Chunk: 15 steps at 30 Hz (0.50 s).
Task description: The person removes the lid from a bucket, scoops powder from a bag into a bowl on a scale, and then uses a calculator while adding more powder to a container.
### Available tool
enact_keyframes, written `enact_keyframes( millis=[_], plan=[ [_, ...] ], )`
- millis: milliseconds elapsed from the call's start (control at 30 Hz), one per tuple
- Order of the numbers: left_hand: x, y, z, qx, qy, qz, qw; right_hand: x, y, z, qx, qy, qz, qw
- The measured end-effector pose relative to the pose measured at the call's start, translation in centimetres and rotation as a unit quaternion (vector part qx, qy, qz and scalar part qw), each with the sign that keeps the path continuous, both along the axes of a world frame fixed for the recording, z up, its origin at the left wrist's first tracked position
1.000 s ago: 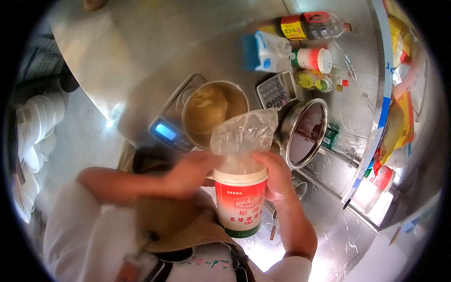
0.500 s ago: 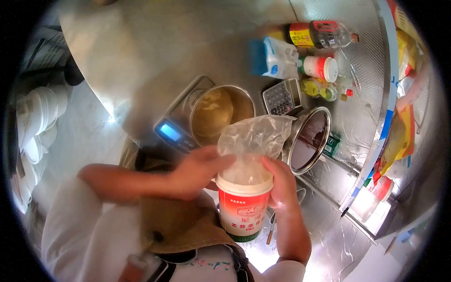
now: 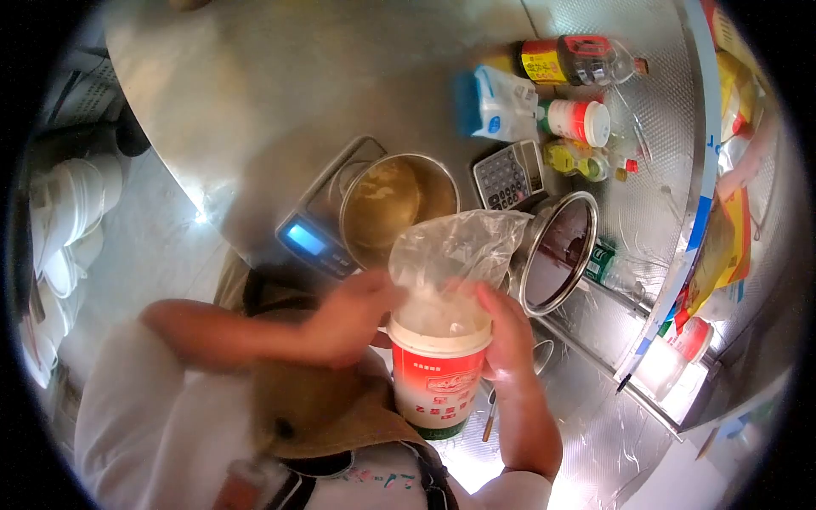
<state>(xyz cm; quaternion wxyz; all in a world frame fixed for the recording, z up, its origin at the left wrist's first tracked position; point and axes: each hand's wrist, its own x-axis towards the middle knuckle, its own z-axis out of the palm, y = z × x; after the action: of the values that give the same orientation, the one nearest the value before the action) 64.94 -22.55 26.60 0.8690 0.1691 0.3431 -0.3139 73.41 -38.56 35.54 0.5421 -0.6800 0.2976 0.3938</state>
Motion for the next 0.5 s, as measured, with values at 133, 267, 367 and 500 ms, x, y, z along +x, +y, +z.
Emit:
enact_keyframes(
  millis=[133,267,367,500],
  plan=[
    [-0.2,0.1,-0.7,0.004,-0.080,-0.055,0.995,-0.4,-0.5,-0.7,-0.010,0.010,-0.009,1.000],
    [0.4,0.4,0.5,0.016,0.005,0.023,1.000,0.0,0.7,0.0,0.001,0.014,-0.035,0.999],
    [1.1,1.1,1.3,0.018,0.004,0.023,1.000,-0.2,1.0,0.4,0.006,0.000,-0.020,1.000],
    [1.0,0.0,-0.3,0.058,-0.088,-0.028,0.994,-0.2,0.2,0.3,0.016,0.006,-0.020,1.000]
  ],
)
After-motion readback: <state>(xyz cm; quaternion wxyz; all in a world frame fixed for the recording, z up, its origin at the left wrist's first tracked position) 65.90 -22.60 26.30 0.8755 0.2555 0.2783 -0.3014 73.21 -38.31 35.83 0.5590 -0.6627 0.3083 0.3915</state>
